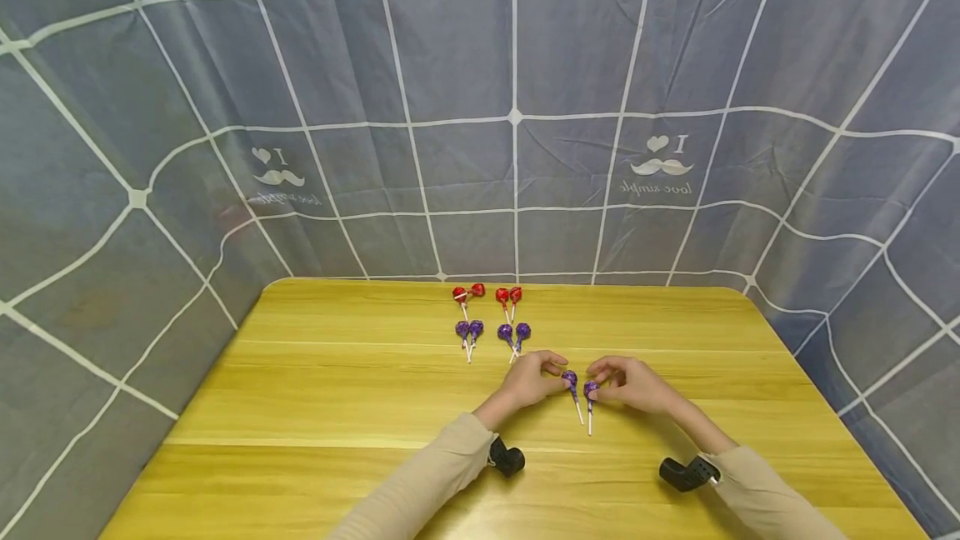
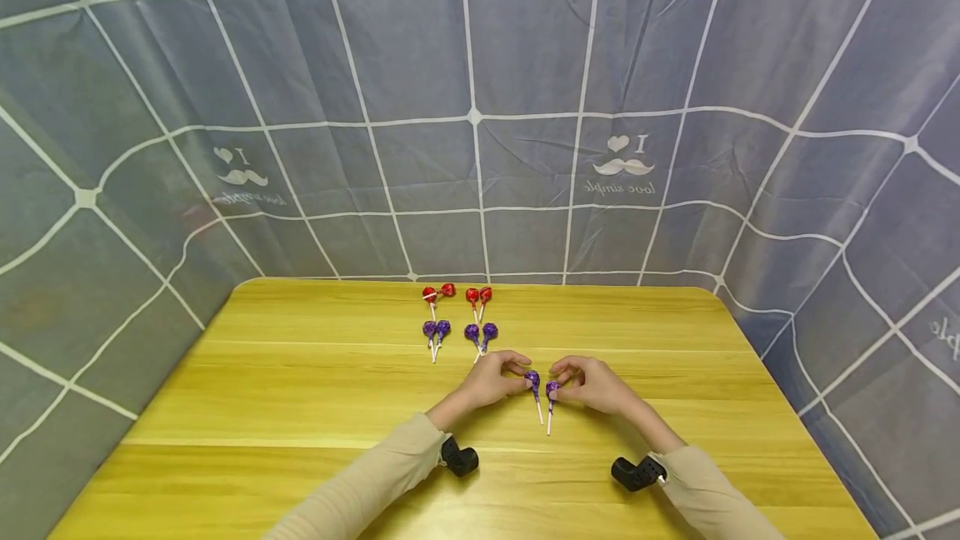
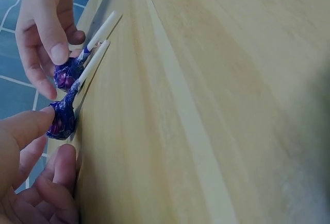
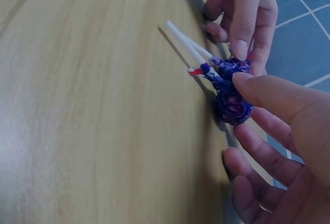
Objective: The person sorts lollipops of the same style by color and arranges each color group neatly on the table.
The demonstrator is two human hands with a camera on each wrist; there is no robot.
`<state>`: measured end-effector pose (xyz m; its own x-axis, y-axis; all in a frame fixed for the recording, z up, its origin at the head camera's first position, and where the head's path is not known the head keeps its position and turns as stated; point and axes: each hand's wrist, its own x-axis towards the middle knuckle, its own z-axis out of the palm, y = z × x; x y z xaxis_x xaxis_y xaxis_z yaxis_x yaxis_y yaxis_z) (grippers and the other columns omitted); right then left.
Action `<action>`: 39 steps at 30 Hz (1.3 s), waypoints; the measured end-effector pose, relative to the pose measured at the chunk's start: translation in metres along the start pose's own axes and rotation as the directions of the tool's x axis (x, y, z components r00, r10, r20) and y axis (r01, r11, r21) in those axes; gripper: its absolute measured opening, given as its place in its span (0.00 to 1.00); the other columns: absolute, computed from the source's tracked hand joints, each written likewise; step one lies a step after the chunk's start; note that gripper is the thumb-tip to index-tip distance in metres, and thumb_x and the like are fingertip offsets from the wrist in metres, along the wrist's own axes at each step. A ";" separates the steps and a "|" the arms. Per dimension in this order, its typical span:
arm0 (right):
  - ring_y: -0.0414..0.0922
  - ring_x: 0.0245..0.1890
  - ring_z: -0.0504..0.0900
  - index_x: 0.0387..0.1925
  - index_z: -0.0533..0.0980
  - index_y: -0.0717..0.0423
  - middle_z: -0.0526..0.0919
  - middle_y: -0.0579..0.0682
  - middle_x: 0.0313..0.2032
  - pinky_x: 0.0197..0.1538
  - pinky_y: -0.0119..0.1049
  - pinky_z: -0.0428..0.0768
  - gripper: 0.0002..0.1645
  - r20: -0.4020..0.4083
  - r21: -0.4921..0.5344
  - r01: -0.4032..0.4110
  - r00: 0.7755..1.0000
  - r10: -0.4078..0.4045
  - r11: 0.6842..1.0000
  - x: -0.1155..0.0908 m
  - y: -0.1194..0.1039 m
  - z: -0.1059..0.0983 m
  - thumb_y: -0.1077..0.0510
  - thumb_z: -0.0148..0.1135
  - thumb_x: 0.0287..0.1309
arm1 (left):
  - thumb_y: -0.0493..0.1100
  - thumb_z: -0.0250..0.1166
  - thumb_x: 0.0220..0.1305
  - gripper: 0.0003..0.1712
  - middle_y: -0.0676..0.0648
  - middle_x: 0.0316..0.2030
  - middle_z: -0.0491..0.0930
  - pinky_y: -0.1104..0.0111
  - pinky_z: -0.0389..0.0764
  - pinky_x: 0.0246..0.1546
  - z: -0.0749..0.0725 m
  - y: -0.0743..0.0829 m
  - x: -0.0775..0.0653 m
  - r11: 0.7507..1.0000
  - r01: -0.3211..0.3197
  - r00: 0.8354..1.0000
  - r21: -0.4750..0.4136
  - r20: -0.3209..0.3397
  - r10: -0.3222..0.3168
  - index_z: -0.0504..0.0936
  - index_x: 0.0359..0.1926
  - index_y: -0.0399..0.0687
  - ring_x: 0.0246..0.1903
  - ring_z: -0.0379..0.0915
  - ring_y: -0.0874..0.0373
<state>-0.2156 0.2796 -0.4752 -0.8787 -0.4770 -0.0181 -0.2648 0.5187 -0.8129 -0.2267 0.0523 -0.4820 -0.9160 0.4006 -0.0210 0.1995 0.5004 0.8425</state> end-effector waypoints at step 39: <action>0.34 0.27 0.75 0.43 0.79 0.63 0.83 0.54 0.36 0.30 0.26 0.73 0.17 0.013 -0.002 -0.019 1.000 0.019 1.000 -0.004 0.007 0.000 0.57 0.69 0.55 | 0.45 0.72 0.54 0.13 0.48 0.30 0.87 0.77 0.73 0.27 0.002 0.006 -0.006 0.999 0.046 0.997 0.026 -0.061 -0.045 0.87 0.39 0.43 0.26 0.76 0.67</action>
<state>-0.2140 0.2850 -0.4812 -0.8784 -0.4761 -0.0411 -0.2489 0.5292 -0.8112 -0.2195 0.0552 -0.4779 -0.9435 0.3302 -0.0255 0.1659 0.5379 0.8265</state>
